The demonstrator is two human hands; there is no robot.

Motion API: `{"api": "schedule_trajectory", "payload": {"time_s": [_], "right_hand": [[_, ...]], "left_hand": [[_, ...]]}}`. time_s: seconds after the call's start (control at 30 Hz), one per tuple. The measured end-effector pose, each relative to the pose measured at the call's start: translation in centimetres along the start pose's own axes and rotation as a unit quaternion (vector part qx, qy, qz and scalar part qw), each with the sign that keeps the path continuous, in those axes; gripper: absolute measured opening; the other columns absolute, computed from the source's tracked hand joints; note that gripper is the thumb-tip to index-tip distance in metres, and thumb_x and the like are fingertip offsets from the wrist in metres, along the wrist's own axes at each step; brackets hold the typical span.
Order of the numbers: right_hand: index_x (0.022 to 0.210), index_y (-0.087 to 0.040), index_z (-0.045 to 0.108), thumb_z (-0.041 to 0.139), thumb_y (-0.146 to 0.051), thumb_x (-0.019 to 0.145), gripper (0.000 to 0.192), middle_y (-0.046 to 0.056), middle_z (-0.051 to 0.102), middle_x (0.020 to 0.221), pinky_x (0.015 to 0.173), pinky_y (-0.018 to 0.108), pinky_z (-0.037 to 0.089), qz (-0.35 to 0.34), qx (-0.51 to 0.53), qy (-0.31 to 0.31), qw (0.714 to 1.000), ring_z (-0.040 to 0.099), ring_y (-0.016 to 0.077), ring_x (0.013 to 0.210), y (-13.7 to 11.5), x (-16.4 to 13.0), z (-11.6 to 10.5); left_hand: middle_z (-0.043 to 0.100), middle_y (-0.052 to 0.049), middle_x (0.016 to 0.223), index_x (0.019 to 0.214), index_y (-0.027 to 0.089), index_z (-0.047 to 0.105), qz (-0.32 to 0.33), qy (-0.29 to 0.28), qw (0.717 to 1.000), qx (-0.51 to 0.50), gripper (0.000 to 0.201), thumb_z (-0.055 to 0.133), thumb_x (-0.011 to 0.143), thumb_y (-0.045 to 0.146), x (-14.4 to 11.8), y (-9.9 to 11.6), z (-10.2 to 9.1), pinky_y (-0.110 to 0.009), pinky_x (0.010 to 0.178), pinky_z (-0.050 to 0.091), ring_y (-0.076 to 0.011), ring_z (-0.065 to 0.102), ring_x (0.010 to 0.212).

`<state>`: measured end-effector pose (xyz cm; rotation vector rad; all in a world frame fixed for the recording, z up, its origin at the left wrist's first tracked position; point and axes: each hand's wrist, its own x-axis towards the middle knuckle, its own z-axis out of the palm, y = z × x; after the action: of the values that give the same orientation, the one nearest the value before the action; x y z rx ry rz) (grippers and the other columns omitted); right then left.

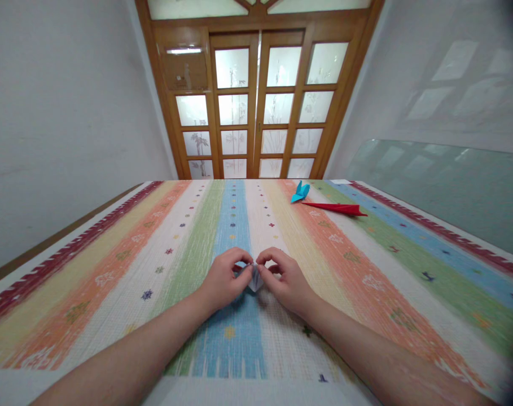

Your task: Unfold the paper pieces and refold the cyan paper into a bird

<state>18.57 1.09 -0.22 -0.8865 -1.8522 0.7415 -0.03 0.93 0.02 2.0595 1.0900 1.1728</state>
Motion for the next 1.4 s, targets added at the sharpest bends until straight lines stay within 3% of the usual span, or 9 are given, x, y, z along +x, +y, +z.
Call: {"api": "schedule_trajectory", "payload": {"time_s": [0.33, 0.63, 0.77, 0.9, 1.1, 1.23, 1.4], "right_hand": [[0.091, -0.023, 0.059, 0.059, -0.027, 0.091, 0.004, 0.004, 0.061, 0.095, 0.065, 0.028, 0.048, 0.030, 0.130, 0.052, 0.990, 0.058, 0.0176, 0.081, 0.9, 0.3, 0.0], [0.085, -0.022, 0.061, 0.057, -0.022, 0.086, 0.003, 0.004, 0.064, 0.096, 0.077, 0.034, 0.048, 0.058, 0.189, 0.069, 0.978, 0.059, 0.0210, 0.090, 1.4, 0.7, -0.2], [0.096, -0.024, 0.061, 0.058, -0.020, 0.082, 0.015, 0.004, 0.065, 0.099, 0.080, 0.035, 0.047, 0.068, 0.205, 0.081, 0.973, 0.060, 0.0214, 0.093, 1.3, 0.8, -0.2], [0.108, -0.023, 0.064, 0.057, -0.023, 0.083, 0.026, 0.006, 0.066, 0.106, 0.086, 0.037, 0.047, 0.086, 0.206, 0.062, 0.973, 0.060, 0.0230, 0.100, 1.4, 0.8, -0.1], [0.082, -0.022, 0.065, 0.058, -0.030, 0.084, 0.010, 0.006, 0.065, 0.105, 0.083, 0.037, 0.049, 0.092, 0.194, 0.059, 0.975, 0.060, 0.0240, 0.097, 1.7, 0.7, -0.2], [0.076, -0.022, 0.060, 0.054, -0.028, 0.087, 0.014, 0.007, 0.064, 0.107, 0.084, 0.037, 0.048, 0.095, 0.206, 0.052, 0.973, 0.059, 0.0244, 0.099, 1.8, 0.6, -0.5], [0.074, -0.022, 0.058, 0.051, -0.025, 0.087, 0.015, 0.007, 0.064, 0.110, 0.084, 0.036, 0.047, 0.083, 0.204, 0.044, 0.974, 0.058, 0.0250, 0.104, 2.3, 0.7, -0.8]], "left_hand": [[0.066, -0.005, 0.092, 0.088, 0.017, 0.063, -0.051, 0.053, 0.990, -0.123, 0.009, 0.056, 0.088, 0.023, 0.3, -0.2, -0.3, -0.025, 0.067, 0.051, -0.0167, 0.061, 0.082], [0.067, -0.004, 0.096, 0.093, 0.019, 0.063, -0.059, 0.092, 0.981, -0.158, 0.012, 0.051, 0.090, 0.022, 0.5, -1.0, -0.3, -0.029, 0.077, 0.051, -0.0186, 0.062, 0.091], [0.067, -0.004, 0.100, 0.099, 0.021, 0.066, -0.045, 0.099, 0.988, -0.111, 0.021, 0.047, 0.091, 0.017, 0.5, -1.0, -0.4, -0.031, 0.081, 0.051, -0.0191, 0.063, 0.095], [0.067, -0.005, 0.103, 0.085, 0.020, 0.067, 0.011, 0.091, 0.995, -0.040, 0.023, 0.047, 0.087, 0.010, 0.4, -0.6, -0.6, -0.032, 0.086, 0.050, -0.0196, 0.061, 0.103], [0.064, -0.008, 0.107, 0.087, 0.019, 0.063, -0.003, 0.065, 0.998, -0.017, 0.012, 0.053, 0.093, 0.023, 0.5, -0.6, -0.9, -0.024, 0.064, 0.054, -0.0194, 0.062, 0.098], [0.063, -0.011, 0.114, 0.093, 0.019, 0.062, 0.052, 0.006, 0.998, 0.044, 0.016, 0.066, 0.089, 0.035, 0.8, -1.1, -2.0, -0.031, 0.075, 0.058, -0.0227, 0.062, 0.105], [0.064, -0.011, 0.123, 0.097, 0.021, 0.064, 0.157, -0.061, 0.965, 0.201, 0.030, 0.076, 0.081, 0.042, 1.0, -1.4, -3.6, -0.045, 0.097, 0.051, -0.0274, 0.061, 0.112]]}}
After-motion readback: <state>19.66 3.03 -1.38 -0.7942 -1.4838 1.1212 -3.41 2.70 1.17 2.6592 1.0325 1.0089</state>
